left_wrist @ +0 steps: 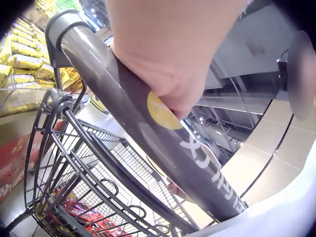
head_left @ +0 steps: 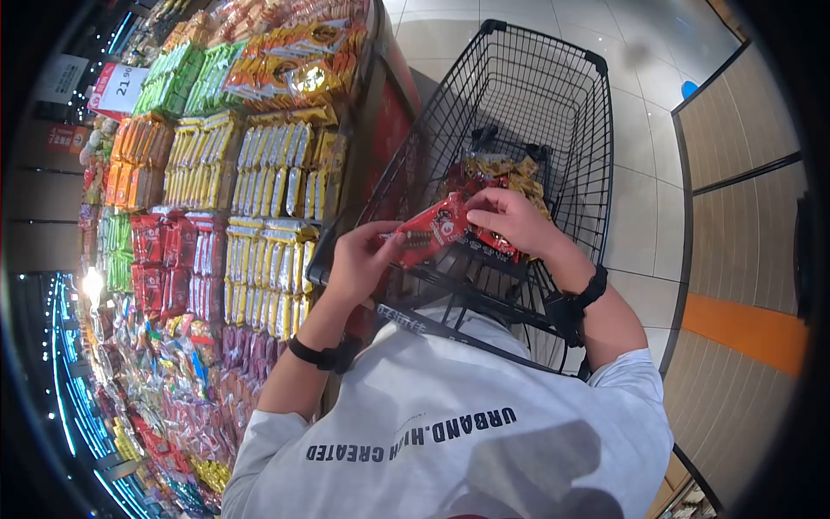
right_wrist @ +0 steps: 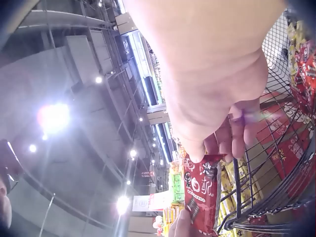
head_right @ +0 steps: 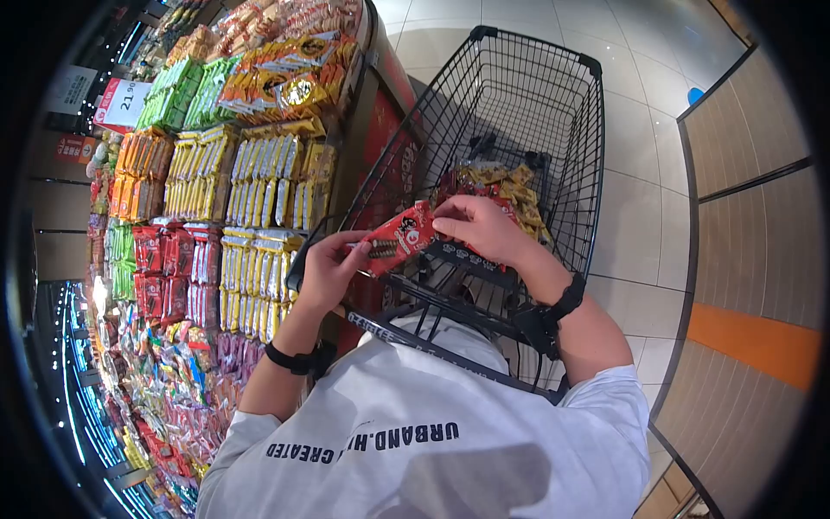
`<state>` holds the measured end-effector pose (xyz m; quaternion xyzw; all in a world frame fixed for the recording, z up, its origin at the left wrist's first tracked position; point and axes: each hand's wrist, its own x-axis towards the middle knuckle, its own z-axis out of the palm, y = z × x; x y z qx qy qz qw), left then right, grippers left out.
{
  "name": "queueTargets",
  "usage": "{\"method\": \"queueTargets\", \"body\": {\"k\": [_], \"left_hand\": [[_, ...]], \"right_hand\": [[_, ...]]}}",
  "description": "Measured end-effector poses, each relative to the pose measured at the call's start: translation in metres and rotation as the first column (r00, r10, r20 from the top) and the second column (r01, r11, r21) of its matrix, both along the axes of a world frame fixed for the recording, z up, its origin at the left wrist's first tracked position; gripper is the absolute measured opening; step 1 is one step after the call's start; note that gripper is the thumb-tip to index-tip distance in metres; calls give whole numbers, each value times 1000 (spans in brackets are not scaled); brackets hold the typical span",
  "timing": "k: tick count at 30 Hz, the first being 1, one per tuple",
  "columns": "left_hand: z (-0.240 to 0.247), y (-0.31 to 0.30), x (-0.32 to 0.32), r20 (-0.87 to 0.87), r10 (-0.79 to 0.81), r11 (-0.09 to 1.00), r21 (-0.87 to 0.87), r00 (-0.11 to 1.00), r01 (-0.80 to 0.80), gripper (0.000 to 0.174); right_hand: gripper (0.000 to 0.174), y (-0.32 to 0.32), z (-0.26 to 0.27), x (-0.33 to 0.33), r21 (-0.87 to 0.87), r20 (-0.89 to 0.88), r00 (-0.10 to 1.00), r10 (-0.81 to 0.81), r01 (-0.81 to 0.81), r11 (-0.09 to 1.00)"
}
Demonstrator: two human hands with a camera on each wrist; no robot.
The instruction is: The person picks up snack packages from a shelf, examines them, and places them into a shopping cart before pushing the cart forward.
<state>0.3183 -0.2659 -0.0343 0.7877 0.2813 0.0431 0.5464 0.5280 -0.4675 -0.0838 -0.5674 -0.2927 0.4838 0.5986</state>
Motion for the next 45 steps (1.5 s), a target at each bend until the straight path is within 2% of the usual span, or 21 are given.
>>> {"method": "queueTargets", "body": {"k": [3, 5, 6, 12, 16, 22, 24, 28, 31, 34, 36, 37, 41, 43, 45], "left_hand": [[2, -1, 1, 14, 10, 1000, -24, 1000, -10, 24], [0, -1, 1, 119, 60, 995, -86, 991, -50, 23], [1, 0, 0, 103, 60, 995, -88, 993, -51, 22], [-1, 1, -3, 144, 79, 997, 10, 986, -81, 19], [-2, 0, -4, 156, 140, 990, -22, 978, -139, 18], [-4, 2, -6, 171, 95, 995, 16, 981, -100, 18], [-3, 4, -5, 141, 70, 997, 11, 988, -72, 18], [-6, 5, -4, 102, 32, 999, -11, 994, -31, 18], [-2, 2, -3, 86, 30, 999, -15, 996, -29, 17], [-4, 5, -5, 97, 22, 1000, 20, 995, -24, 17], [-4, 5, -5, 95, 34, 999, 32, 995, -37, 16], [-5, 5, -6, 93, 44, 998, 45, 995, -49, 16], [-4, 2, -3, 95, 84, 995, 44, 992, -88, 15], [-4, 3, -1, 134, 213, 972, -127, 968, -196, 14], [0, 4, 1, 152, 206, 976, -102, 967, -191, 14]], "right_hand": [[22, 0, -3, 2, 0, -7, 1000, 10, -10, 1000], [19, -1, -8, 5, 18, -18, 1000, 16, -16, 1000], [17, 0, -9, 5, 11, 13, 1000, 12, -12, 1000], [14, -1, -9, 3, 21, 63, 998, 26, -28, 999], [15, 0, -13, 1, 9, 51, 999, -3, 2, 1000], [16, 4, -31, -8, 25, -43, 998, 38, -37, 999], [12, 3, -31, -6, -41, 2, 991, 131, -131, 991], [13, 4, -18, -12, -31, -129, 991, 42, -47, 998], [14, 6, -25, -11, -48, -103, 995, 18, -23, 999], [14, 5, -31, -7, -12, -10, 999, 51, -51, 999], [14, 5, -32, -5, -39, 115, 991, 63, -59, 997], [14, 5, -30, -4, -40, 115, 991, 65, -61, 997], [14, 2, -29, 5, 14, 37, 999, -13, 12, 1000], [14, -2, -31, 16, 40, 32, 998, -47, 46, 998], [13, -8, -31, 28, 109, 56, 969, -240, 233, 966]]}}
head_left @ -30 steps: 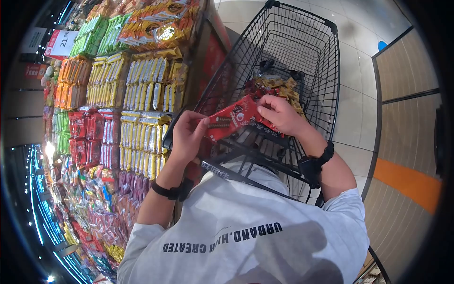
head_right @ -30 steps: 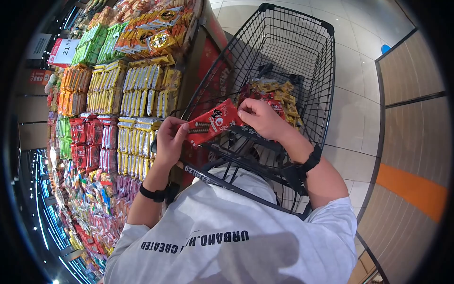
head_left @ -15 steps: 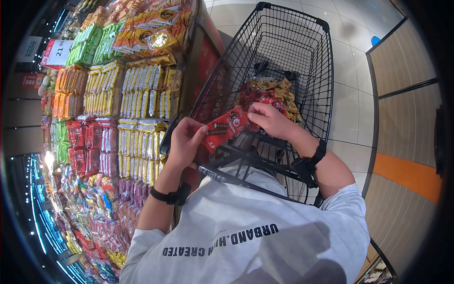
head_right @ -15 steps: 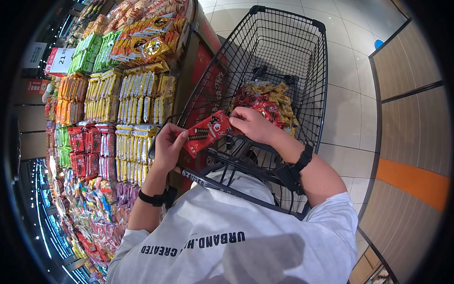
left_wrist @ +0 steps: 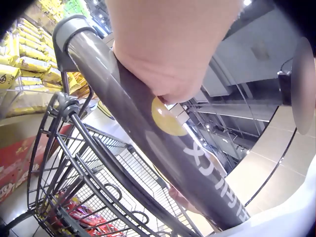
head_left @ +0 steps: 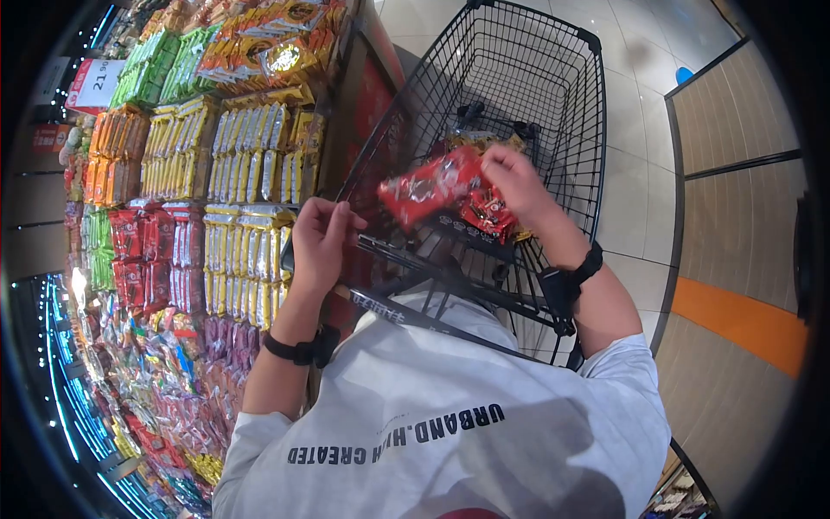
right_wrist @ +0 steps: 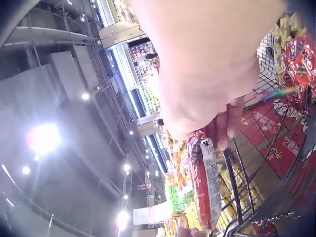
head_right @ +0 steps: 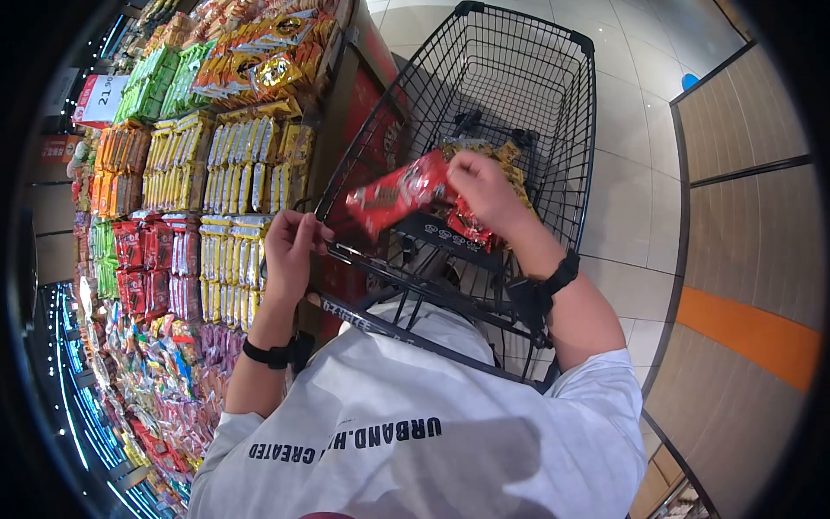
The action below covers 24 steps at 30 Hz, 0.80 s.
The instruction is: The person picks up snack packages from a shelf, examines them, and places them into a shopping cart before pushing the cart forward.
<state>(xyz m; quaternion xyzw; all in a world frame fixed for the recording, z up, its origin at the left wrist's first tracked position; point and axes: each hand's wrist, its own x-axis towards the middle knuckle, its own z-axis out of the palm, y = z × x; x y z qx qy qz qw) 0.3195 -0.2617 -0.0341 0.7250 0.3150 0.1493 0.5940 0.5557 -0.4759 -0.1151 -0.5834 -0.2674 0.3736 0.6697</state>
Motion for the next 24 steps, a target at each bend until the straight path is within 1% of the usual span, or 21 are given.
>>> {"method": "queueTargets", "body": {"k": [1, 3, 4, 6, 7, 8, 10, 11, 12, 14, 15, 17, 18, 20, 22, 24], "left_hand": [[-1, 0, -1, 1, 2, 1000, -3, 1000, -2, 14], [-1, 1, -2, 22, -14, 999, -31, 1000, 15, 14], [-1, 0, -2, 21, -10, 999, -37, 1000, 10, 14], [-1, -2, 0, 18, -39, 999, -10, 999, 39, 14], [-2, -2, -1, 19, -34, 999, -12, 999, 34, 14], [-3, -2, -1, 26, -37, 999, -21, 999, 38, 15], [-3, -1, -1, 37, -35, 999, -28, 999, 36, 15], [-1, -2, -1, 32, -32, 999, -30, 999, 33, 15], [0, -2, -2, 28, -29, 999, -32, 999, 30, 15], [-3, 0, -3, 35, -28, 999, -42, 999, 29, 14], [-4, 1, -4, 38, -32, 998, -54, 999, 34, 14], [-5, 1, -5, 46, -20, 997, -67, 999, 23, 14], [-5, 0, -5, 49, -17, 996, -83, 999, 21, 14], [-3, -1, -4, 69, 1, 998, -64, 998, 4, 13], [-4, -1, -4, 78, -1, 997, -75, 997, 7, 12], [-2, -1, -5, 78, 9, 997, -81, 997, -2, 13]], "right_hand": [[13, -3, -4, 5, -10, -8, 1000, 7, -7, 1000], [13, -5, -14, 18, -31, -74, 970, -232, 231, 973], [13, -7, -20, 23, -37, -74, 971, -228, 226, 973], [14, -12, -41, 32, -74, -152, 884, -442, 436, 897], [15, -18, -59, 42, -111, -48, 890, -454, 447, 888], [15, -21, -64, 43, -112, -46, 892, -449, 443, 890], [16, -23, -74, 47, -259, -54, 840, -540, 511, 820], [19, -26, -84, 50, -300, -7, 846, -533, 506, 809], [19, -30, -94, 52, -299, -6, 850, -527, 501, 812], [20, -35, -109, 56, -467, 63, 909, -411, 391, 793], [20, -37, -117, 55, -465, 64, 912, -405, 386, 797], [21, -36, -125, 51, -515, -46, 889, -456, 370, 773], [21, -36, -128, 48, -512, -45, 894, -446, 363, 779], [18, -34, -125, 40, -610, -69, 861, -504, 363, 705], [17, -41, -136, 37, -616, -53, 873, -486, 354, 704], [16, -47, -146, 35, -609, -142, 882, -449, 280, 742]]}}
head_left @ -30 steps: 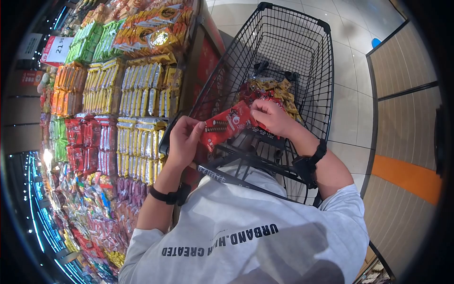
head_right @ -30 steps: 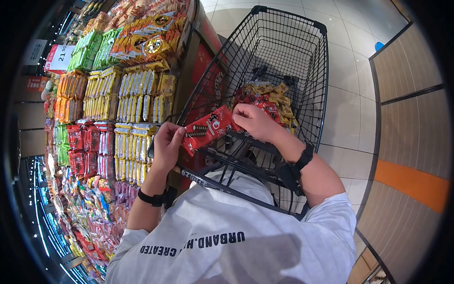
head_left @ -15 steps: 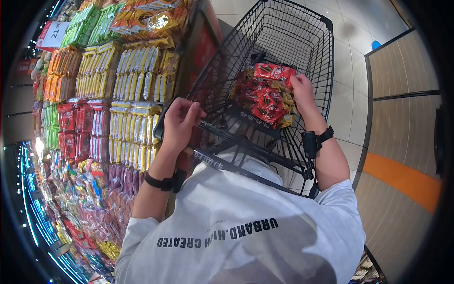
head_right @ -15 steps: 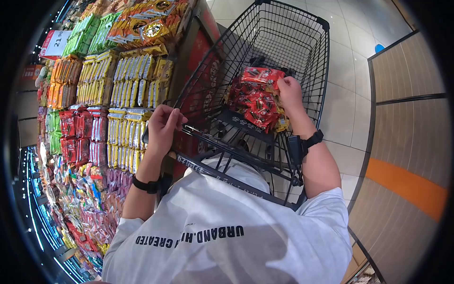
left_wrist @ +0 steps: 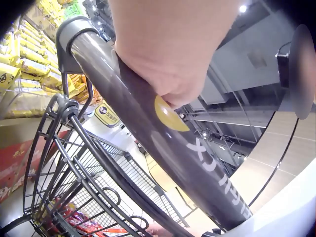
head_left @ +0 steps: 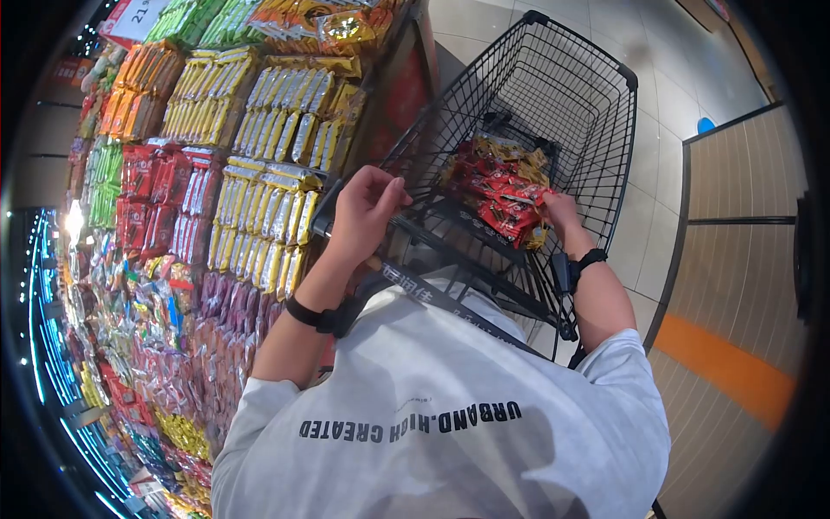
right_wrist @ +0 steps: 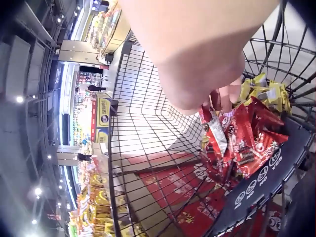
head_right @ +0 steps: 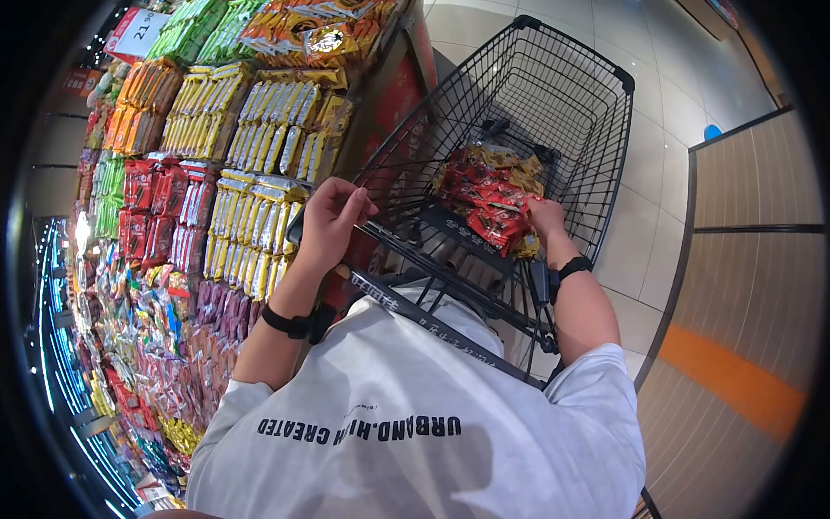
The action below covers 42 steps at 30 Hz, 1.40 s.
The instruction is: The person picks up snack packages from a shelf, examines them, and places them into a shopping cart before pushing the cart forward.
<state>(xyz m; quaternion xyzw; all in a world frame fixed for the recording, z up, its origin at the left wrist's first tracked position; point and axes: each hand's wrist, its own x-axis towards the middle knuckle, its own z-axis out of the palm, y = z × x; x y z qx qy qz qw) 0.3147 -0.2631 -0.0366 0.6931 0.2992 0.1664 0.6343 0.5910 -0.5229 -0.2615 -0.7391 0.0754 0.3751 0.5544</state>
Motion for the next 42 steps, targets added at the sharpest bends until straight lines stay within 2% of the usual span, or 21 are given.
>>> {"method": "queueTargets", "body": {"k": [2, 4, 6, 8, 10, 13, 16, 18, 22, 24, 25, 27, 30, 31, 32, 34, 35, 37, 39, 41, 42], "left_hand": [[-2, 2, 0, -3, -8, 1000, -4, 1000, 8, 13], [-6, 4, -3, 12, -6, 1000, 11, 1000, 6, 17], [-2, 3, -2, -14, -16, 999, 44, 1000, 17, 15], [1, 1, -2, -12, -13, 999, 35, 1000, 13, 15], [1, 1, -3, -11, -15, 1000, 26, 1000, 15, 16], [-2, 3, -4, -12, -34, 998, 49, 999, 34, 16], [-3, 1, -6, -30, -49, 995, 86, 998, 51, 15], [-4, 0, -7, 1, -56, 994, 93, 998, 56, 15], [-3, -1, -8, -9, -83, 984, 157, 997, 83, 16], [0, -2, -8, -18, -78, 982, 168, 997, 80, 15], [2, -3, -7, -25, -75, 980, 181, 997, 79, 14], [3, -4, -8, -16, -80, 979, 189, 997, 82, 16], [3, -2, -16, 35, -165, 961, 229, 986, 153, 19], [4, -1, -20, 79, -247, 938, 270, 966, 218, 21], [6, 2, -24, 81, -252, 938, 267, 964, 222, 21], [14, 10, -30, -87, -492, 744, 475, 866, 470, 36], [19, 15, -31, -83, -500, 742, 472, 862, 476, 36], [28, 24, -36, -307, -574, 354, 743, 759, 568, 47], [28, 34, -46, -381, -572, 268, 750, 726, 605, 49], [24, 42, -49, -492, -544, 136, 748, 680, 650, 43], [20, 43, -48, -489, -558, 122, 751, 671, 649, 43]], "right_hand": [[23, -1, -9, 0, -64, 44, 991, 125, -122, 991], [26, -4, -12, -3, -321, 23, 923, 384, -357, 877], [31, -4, -31, -6, -319, 34, 917, 398, -368, 873], [33, -2, -38, -8, -439, 96, 809, 580, -488, 754], [32, -1, -41, -15, -399, 133, 799, 587, -499, 769], [27, 3, -34, -28, -295, -81, 826, 558, -554, 778], [24, -6, -30, -43, -269, -224, 768, 600, -641, 719], [28, -15, -49, -42, -132, -290, 670, 683, -735, 665], [32, -11, -44, -45, -237, -199, 623, 756, -779, 580], [46, -15, -67, -44, -236, -139, 559, 817, -820, 521], [46, -15, -66, -48, -239, -138, 561, 816, -819, 523], [48, -14, -65, -60, -275, 104, 592, 799, -755, 595], [48, -8, -62, -33, -235, 97, 577, 811, -779, 582], [40, 2, -43, -33, -332, -64, 692, 719, -694, 639], [40, 5, -16, -32, -335, -66, 696, 715, -690, 641], [33, 7, 28, -28, -238, -77, 715, 695, -690, 684], [30, 8, 37, -27, -110, -164, 761, 627, -646, 755], [30, 12, 73, -35, -120, -107, 754, 648, -657, 744], [30, 13, 121, -48, -127, -37, 750, 661, -659, 741], [36, -1, 170, -74, -97, 261, 577, 774, -782, 616], [35, -4, 210, -93, -123, 185, 558, 809, -803, 583]]}}
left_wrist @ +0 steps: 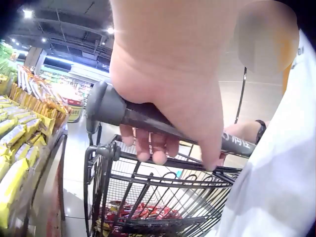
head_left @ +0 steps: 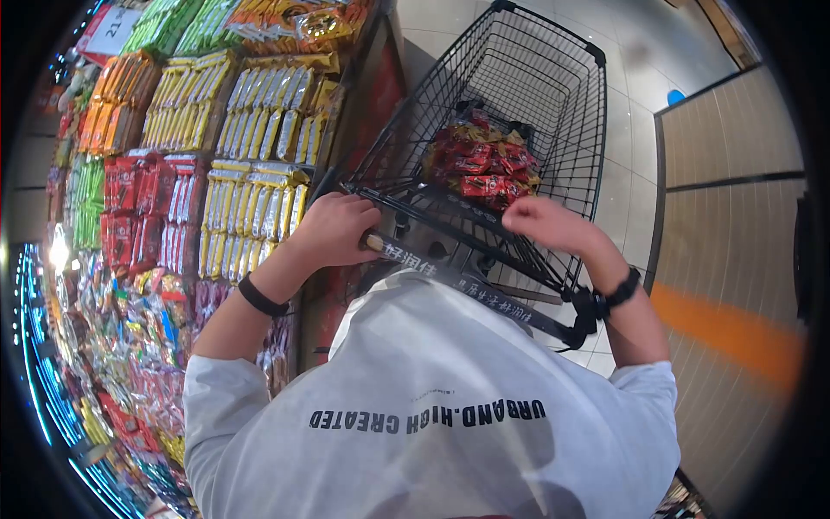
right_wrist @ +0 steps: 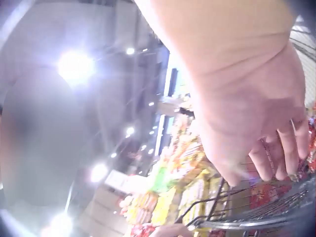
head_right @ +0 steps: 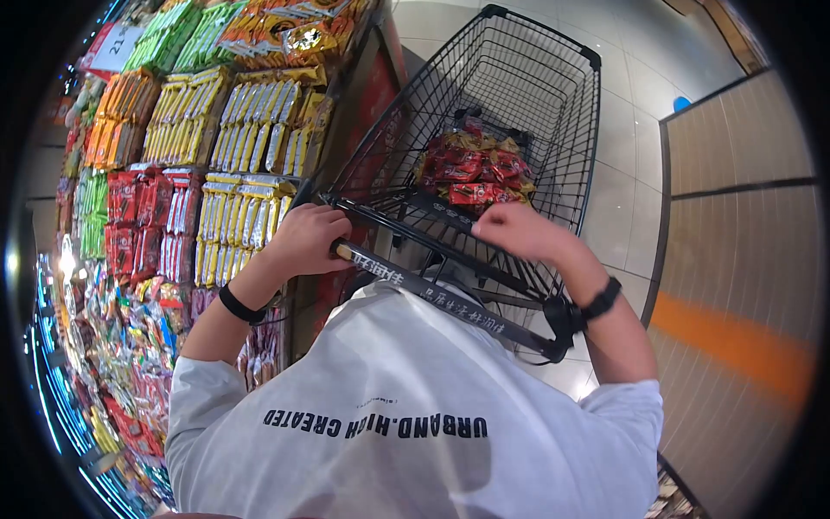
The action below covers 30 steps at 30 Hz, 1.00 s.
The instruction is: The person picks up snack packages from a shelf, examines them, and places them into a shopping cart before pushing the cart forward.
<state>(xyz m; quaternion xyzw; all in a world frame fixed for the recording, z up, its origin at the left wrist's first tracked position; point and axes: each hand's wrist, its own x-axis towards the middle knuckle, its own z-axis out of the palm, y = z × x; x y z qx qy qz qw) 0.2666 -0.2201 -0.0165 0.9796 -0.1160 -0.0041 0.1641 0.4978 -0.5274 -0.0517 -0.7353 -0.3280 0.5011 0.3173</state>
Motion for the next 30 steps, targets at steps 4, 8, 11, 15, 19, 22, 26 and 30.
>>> {"method": "queueTargets", "body": {"k": [4, 8, 11, 15, 19, 22, 26, 30], "left_hand": [[-9, -5, -1, -235, 111, 979, 194, 966, -65, 29], [-12, -7, 0, -268, 173, 965, 238, 948, -109, 19], [-9, -9, 9, -267, 227, 945, 292, 937, -146, 18], [-7, 0, 39, -133, 244, 936, 293, 961, -197, 19], [-16, 6, 64, -11, 219, 940, 270, 976, -208, 20], [-14, 1, 48, -32, 183, 955, 242, 983, -170, 20], [-16, -17, 2, -131, 215, 955, 236, 968, -180, 17], [-23, -24, -32, -117, 197, 965, 196, 973, -172, 14]], "right_hand": [[51, -43, 81, -92, -59, 129, 984, 126, -120, 991], [41, -60, 70, -146, -138, 512, 856, 79, -8, 990], [28, -52, 44, -156, -295, 639, 768, 35, 203, 933], [24, -35, 24, -134, -245, 852, 524, -8, 413, 877], [28, -29, 18, -115, -157, 900, 431, -63, 456, 876], [26, -35, 23, -129, -260, 878, 478, -1, 479, 838], [21, -56, 19, -170, -246, 864, 503, -10, 440, 863], [22, -69, 17, -195, -179, 869, 492, -43, 395, 901]]}}
